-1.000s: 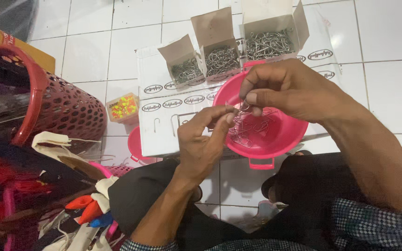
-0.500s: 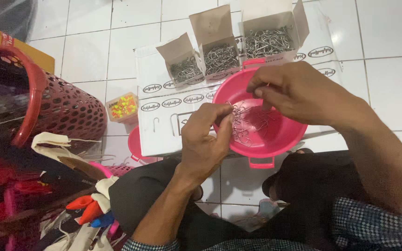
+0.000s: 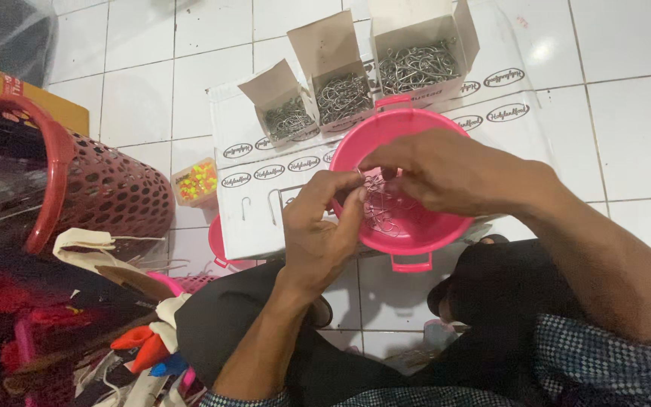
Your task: The person sits on a tiled floor and repeatedly picks up small metal rings from a pink bowl. They attach each ring to a larger metal hook held in their left hand, then place the assembled item into a cardboard box.
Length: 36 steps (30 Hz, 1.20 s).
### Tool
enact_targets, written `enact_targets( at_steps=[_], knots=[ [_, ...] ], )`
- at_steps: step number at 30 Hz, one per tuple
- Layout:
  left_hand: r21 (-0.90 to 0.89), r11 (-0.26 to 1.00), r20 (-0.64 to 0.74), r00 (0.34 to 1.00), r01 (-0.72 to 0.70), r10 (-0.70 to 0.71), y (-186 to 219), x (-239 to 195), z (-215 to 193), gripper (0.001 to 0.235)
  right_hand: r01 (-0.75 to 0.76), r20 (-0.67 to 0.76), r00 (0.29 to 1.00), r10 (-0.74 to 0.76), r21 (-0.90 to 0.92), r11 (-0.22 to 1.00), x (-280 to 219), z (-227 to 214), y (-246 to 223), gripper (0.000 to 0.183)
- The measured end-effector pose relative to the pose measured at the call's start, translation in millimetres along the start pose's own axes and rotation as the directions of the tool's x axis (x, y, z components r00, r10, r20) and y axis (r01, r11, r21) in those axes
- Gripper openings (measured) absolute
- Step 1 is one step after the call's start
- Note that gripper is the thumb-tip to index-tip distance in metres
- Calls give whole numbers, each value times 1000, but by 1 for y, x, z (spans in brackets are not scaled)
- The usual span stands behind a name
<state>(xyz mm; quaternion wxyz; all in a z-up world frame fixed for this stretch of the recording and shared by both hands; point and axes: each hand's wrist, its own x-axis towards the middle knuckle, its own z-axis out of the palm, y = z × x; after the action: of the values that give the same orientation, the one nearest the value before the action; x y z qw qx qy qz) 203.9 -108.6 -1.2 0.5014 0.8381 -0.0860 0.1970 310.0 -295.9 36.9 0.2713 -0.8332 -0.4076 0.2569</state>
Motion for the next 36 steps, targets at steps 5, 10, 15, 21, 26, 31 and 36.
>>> enact_targets(
  at_steps=[5, 10, 15, 21, 26, 31, 36],
  knots=[
    [-78, 993, -17, 996, 83, -84, -8, 2, -2, 10, -45, 5, 999, 45, 139, 989, 3, -6, -7, 31],
    [-107, 994, 1, 999, 32, -32, -7, 7, -8, 9, 10, -54, 999, 6, 288, 958, 7, 0, -4, 25],
    [-133, 991, -25, 999, 30, -34, -4, 6, -8, 8, -19, -51, 998, 39, 358, 934, 9, 7, 3, 25],
    [-83, 996, -9, 1000, 9, -10, -4, 6, -7, 8, -58, -186, 977, 103, 231, 971, 4, -3, 0, 17],
    [-95, 995, -33, 999, 0, -3, -5, 6, -8, 7, -163, -191, 970, 154, -33, 986, -2, -9, -4, 19],
    [-76, 997, -47, 999, 8, -11, -4, 6, -8, 7, -140, -261, 964, 59, -305, 942, -6, 10, -1, 15],
    [-58, 981, -59, 980, 185, -188, 4, 5, -7, 8, 138, -419, 846, -329, -424, 895, -12, 20, -9, 18]
  ],
)
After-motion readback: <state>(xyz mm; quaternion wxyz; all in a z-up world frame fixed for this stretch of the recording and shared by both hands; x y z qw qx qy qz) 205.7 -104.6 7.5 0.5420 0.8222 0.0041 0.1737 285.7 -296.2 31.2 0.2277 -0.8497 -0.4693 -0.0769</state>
